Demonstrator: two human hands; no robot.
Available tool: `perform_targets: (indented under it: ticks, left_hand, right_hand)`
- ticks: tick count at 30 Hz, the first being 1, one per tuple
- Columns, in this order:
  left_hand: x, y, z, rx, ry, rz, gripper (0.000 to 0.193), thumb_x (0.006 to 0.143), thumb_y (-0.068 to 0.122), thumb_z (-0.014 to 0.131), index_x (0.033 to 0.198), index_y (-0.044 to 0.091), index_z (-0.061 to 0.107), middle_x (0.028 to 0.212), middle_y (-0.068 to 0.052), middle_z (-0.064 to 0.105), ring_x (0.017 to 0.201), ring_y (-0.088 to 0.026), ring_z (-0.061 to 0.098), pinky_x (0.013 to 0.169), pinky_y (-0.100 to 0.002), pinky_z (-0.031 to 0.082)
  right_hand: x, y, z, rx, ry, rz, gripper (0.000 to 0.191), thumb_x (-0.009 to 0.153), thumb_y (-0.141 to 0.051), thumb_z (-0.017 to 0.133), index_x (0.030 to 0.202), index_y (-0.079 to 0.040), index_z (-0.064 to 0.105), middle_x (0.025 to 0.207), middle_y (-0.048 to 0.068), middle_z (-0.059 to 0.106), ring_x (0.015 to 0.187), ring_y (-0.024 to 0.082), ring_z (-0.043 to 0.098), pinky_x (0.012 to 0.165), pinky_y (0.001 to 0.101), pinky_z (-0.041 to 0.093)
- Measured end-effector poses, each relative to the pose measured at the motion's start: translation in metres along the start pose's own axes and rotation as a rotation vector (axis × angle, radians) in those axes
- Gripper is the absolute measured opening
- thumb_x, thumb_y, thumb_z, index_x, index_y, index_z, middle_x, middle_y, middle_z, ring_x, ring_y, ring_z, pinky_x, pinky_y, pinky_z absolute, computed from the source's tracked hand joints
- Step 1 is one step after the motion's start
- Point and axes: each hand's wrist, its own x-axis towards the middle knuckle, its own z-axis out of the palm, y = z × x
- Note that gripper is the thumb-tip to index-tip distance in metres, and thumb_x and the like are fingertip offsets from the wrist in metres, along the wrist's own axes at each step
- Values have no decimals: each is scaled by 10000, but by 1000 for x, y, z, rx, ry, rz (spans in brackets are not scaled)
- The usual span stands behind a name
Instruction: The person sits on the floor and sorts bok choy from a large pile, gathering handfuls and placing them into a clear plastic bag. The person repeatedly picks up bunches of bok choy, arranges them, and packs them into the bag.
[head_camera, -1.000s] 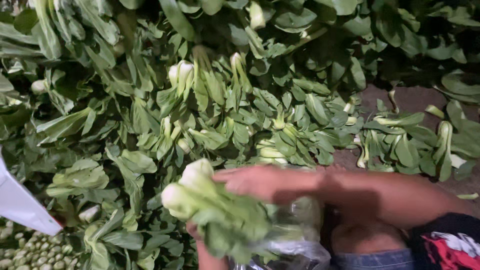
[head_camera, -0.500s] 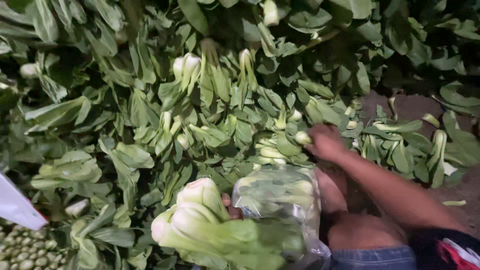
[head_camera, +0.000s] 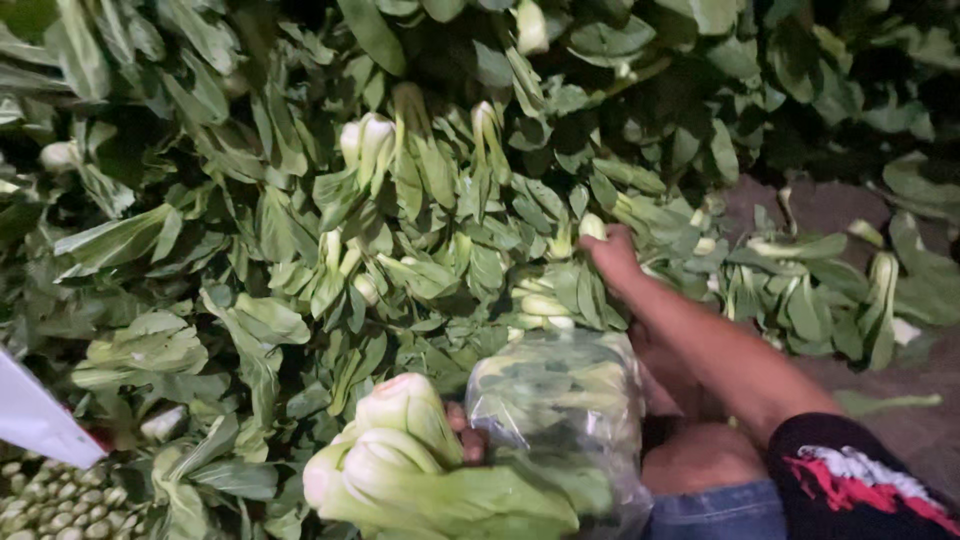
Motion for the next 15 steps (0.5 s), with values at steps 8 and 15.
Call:
perform_targets:
  ticks: [8,15]
  left_hand:
    - [-4,8,-6,-4,-4,10,738,824,146,702,1486,-33,432,1462,-166,552,1346,-342,532,1147,-464,412]
    - [0,6,-8,-7,-20,-11,720,821,131,705,1474,-33,450,1449,-162,565,1333,-336,544,1138,-460,423]
  right_hand:
    - [-4,11,-10,239,-142,112,631,919,-288,732,1381,66,489,1310,178,586,1145,258,567,958,385,445]
    - [-4,1,3,-246,-252,-139,1081,646,-209,834,1526,-8,239,1360,211,558,1232,327,568,1043,407,464]
